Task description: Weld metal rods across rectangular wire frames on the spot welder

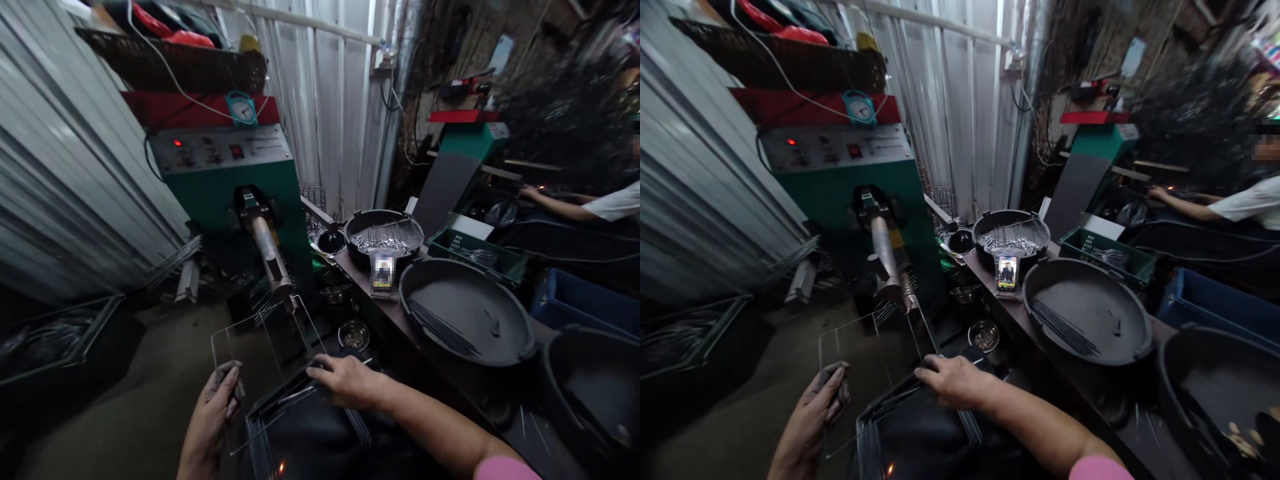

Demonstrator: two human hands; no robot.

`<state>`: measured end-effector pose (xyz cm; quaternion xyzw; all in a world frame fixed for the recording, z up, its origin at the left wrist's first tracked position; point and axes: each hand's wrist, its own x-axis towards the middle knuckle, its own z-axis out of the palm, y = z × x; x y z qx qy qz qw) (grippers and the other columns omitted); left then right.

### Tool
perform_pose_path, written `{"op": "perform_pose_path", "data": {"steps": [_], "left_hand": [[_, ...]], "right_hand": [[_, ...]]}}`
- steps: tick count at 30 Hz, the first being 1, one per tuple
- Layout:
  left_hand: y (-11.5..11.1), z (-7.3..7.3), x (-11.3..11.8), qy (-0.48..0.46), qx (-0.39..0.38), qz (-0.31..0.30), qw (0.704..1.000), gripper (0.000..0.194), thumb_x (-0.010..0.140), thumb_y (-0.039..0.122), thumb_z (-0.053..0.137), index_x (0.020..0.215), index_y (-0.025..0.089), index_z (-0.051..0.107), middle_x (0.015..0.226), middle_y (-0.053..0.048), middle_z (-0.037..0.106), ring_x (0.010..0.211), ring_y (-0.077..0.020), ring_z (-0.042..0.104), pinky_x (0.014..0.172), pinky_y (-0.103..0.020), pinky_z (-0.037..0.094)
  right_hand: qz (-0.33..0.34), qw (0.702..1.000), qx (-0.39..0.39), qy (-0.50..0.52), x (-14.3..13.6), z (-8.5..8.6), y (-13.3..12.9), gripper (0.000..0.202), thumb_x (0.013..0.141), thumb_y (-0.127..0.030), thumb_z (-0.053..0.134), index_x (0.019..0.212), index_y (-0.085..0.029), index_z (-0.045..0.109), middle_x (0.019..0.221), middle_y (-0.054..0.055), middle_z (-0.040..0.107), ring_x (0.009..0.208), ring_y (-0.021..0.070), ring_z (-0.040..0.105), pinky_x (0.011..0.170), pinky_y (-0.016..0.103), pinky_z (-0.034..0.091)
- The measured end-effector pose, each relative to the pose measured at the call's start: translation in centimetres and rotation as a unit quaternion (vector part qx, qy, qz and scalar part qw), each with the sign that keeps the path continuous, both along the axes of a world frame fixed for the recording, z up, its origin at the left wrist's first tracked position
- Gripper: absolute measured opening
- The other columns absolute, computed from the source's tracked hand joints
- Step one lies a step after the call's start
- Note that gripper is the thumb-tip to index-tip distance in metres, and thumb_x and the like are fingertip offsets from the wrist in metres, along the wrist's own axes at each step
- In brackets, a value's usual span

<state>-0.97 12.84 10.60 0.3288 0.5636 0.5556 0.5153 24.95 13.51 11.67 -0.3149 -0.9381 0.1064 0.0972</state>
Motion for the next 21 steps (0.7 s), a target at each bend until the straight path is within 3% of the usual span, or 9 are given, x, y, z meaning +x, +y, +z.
{"op": "perform_pose_path", "data": {"steps": [3,5,8,10,12,16,21], "left_hand": [[1.1,0.2,-0.1,-0.007,-0.002,0.010,1.000,0.036,0.060,0.045,0.062,0.083,0.020,0.051,0.041,0.009,0.046,0.027,0.0000,0.023,0.030,-0.012,0.020],[1.8,0.4,-0.1,-0.010,-0.001,0.009,1.000,0.037,0.059,0.045,0.063,0.083,0.019,0.050,0.041,0.009,0.046,0.026,-0.0002,0.023,0.029,-0.012,0.019],[3.0,0.8,-0.1,-0.010,0.010,0.010,1.000,0.035,0.060,0.042,0.063,0.083,0.019,0.050,0.041,0.008,0.047,0.026,-0.0003,0.023,0.029,-0.012,0.020],[4.0,1.0,-0.1,-0.008,0.017,0.009,1.000,0.032,0.062,0.040,0.062,0.082,0.019,0.049,0.040,0.009,0.046,0.025,-0.0007,0.023,0.029,-0.012,0.021],[5.1,1.3,-0.3,-0.008,0.023,0.006,1.000,0.030,0.063,0.039,0.060,0.081,0.019,0.049,0.039,0.009,0.045,0.025,-0.0011,0.023,0.028,-0.012,0.020],[7.3,1.4,-1.0,-0.021,0.039,0.005,0.999,0.029,0.063,0.037,0.060,0.081,0.018,0.048,0.040,0.010,0.044,0.025,-0.0011,0.023,0.027,-0.012,0.018],[9.5,1.0,-1.9,-0.041,0.046,-0.004,0.998,0.029,0.062,0.035,0.061,0.081,0.018,0.048,0.041,0.010,0.046,0.025,-0.0003,0.023,0.027,-0.011,0.018]], "right_hand": [[-0.049,0.985,0.013,0.163,0.6,-0.4,1.2,0.049,0.075,-0.038,0.053,0.118,-0.018,0.043,0.120,0.014,0.043,0.103,0.0209,0.049,0.077,0.030,0.045],[-0.131,0.951,-0.022,0.280,0.6,-0.6,2.7,0.041,0.074,-0.038,0.054,0.110,-0.018,0.051,0.111,0.012,0.049,0.096,0.0185,0.052,0.077,0.028,0.045],[-0.248,0.876,-0.162,0.381,-0.6,-1.1,5.9,0.035,0.070,-0.038,0.059,0.097,-0.015,0.057,0.088,0.007,0.058,0.069,0.0138,0.057,0.059,0.024,0.046],[-0.282,0.829,-0.265,0.404,-1.8,-1.5,8.3,0.033,0.068,-0.037,0.061,0.089,-0.013,0.059,0.074,0.003,0.059,0.053,0.0097,0.051,0.047,0.021,0.041],[-0.281,0.799,-0.339,0.409,-3.0,-1.6,10.4,0.028,0.067,-0.036,0.061,0.082,-0.012,0.060,0.064,0.000,0.057,0.045,0.0064,0.044,0.041,0.018,0.035],[-0.267,0.779,-0.409,0.393,-4.7,-1.0,13.2,0.025,0.065,-0.036,0.061,0.071,-0.011,0.059,0.048,-0.006,0.048,0.037,0.0035,0.033,0.037,0.016,0.025],[-0.255,0.768,-0.424,0.408,-5.5,0.0,15.0,0.024,0.058,-0.033,0.066,0.063,-0.012,0.057,0.053,-0.003,0.054,0.046,0.0062,0.044,0.046,0.018,0.033]]}}
